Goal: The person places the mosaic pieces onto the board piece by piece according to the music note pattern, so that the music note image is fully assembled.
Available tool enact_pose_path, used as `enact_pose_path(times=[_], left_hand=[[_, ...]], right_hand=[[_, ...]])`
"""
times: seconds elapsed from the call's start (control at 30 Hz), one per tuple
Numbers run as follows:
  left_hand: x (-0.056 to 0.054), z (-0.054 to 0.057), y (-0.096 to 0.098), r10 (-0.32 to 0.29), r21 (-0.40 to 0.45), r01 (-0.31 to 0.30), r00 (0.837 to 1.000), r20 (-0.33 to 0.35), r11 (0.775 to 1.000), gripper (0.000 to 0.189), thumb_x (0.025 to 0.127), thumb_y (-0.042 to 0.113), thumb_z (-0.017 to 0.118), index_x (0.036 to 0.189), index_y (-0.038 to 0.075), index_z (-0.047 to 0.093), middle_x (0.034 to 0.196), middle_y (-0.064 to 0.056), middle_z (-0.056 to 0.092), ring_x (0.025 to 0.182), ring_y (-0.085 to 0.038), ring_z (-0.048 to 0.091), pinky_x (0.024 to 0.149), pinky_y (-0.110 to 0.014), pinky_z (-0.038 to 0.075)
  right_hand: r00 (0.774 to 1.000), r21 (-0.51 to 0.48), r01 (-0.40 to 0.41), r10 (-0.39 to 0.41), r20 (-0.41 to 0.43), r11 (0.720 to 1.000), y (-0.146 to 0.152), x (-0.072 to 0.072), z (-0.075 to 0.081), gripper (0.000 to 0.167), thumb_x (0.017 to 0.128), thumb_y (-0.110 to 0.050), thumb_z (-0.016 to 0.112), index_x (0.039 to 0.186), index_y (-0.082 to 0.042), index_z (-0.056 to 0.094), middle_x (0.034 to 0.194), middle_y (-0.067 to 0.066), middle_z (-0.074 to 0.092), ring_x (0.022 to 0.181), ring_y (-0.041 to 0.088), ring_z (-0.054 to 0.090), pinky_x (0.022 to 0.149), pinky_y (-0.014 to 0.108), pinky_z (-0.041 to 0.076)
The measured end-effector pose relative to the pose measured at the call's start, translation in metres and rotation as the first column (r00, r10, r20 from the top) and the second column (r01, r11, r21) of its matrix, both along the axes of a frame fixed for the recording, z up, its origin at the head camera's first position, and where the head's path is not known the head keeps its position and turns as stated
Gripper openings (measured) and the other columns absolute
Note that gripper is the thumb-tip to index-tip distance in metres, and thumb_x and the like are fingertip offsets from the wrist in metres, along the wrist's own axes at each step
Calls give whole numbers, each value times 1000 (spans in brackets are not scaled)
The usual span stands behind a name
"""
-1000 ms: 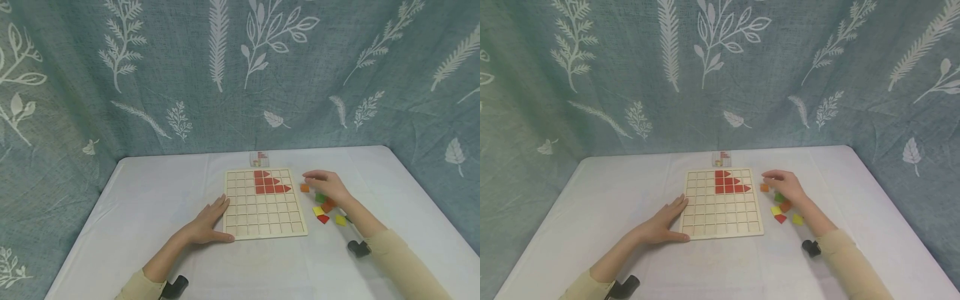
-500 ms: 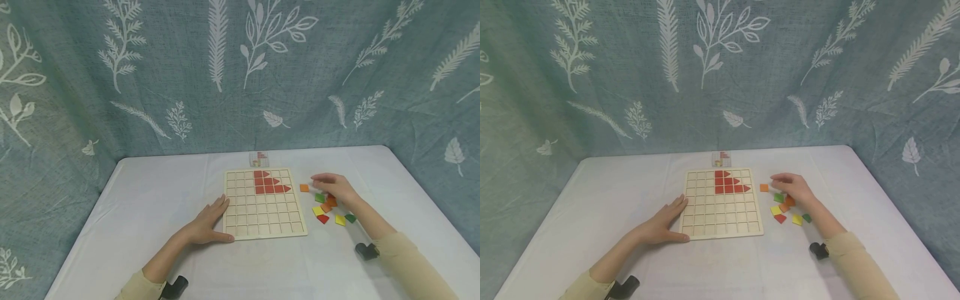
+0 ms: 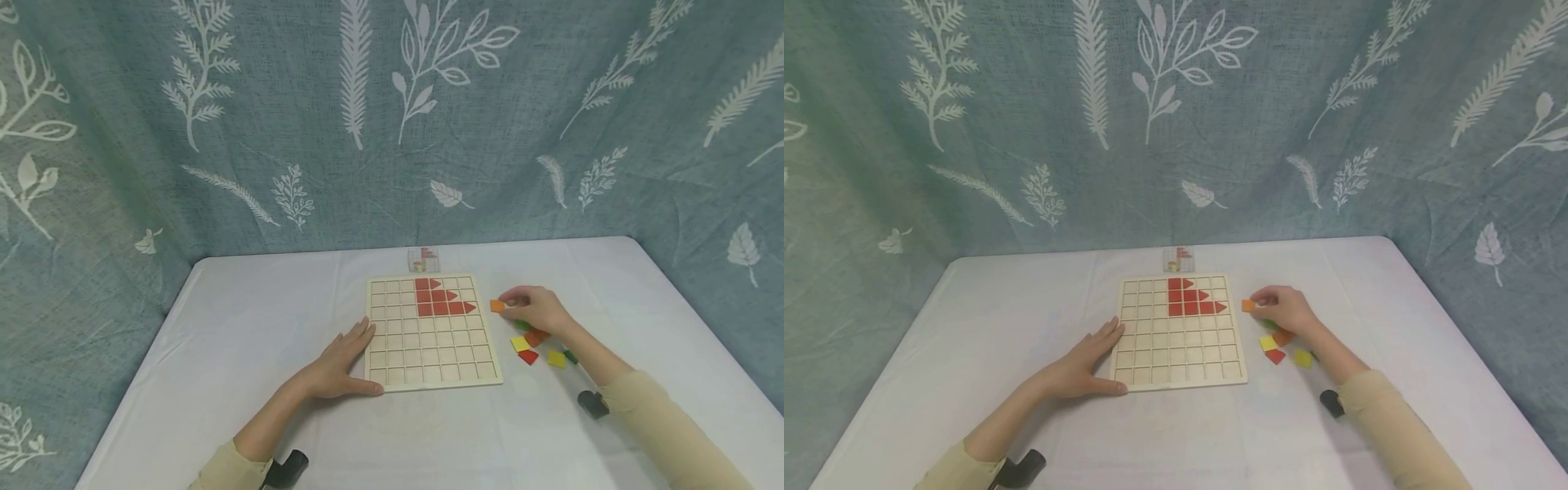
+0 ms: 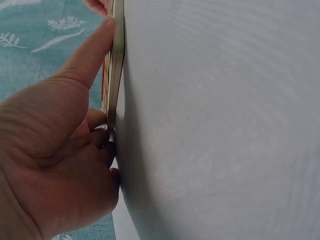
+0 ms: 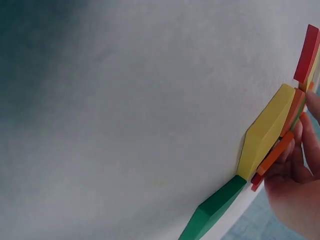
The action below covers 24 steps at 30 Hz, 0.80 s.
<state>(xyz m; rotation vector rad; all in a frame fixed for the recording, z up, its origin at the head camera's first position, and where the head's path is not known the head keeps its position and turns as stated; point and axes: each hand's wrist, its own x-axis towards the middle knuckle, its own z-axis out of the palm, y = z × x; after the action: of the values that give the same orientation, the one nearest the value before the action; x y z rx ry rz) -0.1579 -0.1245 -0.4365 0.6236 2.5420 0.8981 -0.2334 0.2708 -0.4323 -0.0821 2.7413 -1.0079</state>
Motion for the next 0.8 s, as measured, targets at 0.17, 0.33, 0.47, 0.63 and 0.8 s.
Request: enact_pose_path(times=[0.17,0.33,0.47,0.63,0.8], left_hand=[[0,-1,0,6,-4,-6,1000,-2,1000,109,77,47,79,154,0,18,162,-17,7,149,-33,5,120,-50,2],[-1,0,0,8,-3,-8,1000,-1,1000,109,77,47,80,154,0,18,162,-17,7,149,-32,5,120,-50,2],[-1,0,-1,5,3,-5,1000,-4,1000,109,77,46,80,154,-1,19,162,-18,8,149,-32,5,120,-50,2],[0,0,-1,1,4,-1,1000,-8,1000,109,76,46,81,153,-2,20,162,-18,8,149,-32,5,120,-49,3],[-1,-1,-2,4,-4,-4,1000,-7,1000,109,76,46,81,154,-1,20,162,-17,8,149,-31,5,120,-48,3]], right_hand=[[1000,4,-10,10,-21,1000,-1,0,1,34,88,-26,73,115,-5,69,102,10,65,87,24,54,71,31,46],[999,11,-16,17,-35,1000,-1,0,0,34,88,-26,73,113,-4,70,97,8,66,83,22,54,69,30,46],[999,8,-12,12,-49,1000,-2,1,1,35,87,-27,74,113,-3,70,97,8,68,84,21,58,69,29,49],[999,-58,12,-15,-45,998,-9,5,3,41,86,-34,75,115,-5,70,108,12,70,92,22,64,73,29,53],[1000,-117,6,-8,-16,993,-24,10,5,47,84,-42,76,115,-8,71,110,10,70,95,23,62,73,29,51]])
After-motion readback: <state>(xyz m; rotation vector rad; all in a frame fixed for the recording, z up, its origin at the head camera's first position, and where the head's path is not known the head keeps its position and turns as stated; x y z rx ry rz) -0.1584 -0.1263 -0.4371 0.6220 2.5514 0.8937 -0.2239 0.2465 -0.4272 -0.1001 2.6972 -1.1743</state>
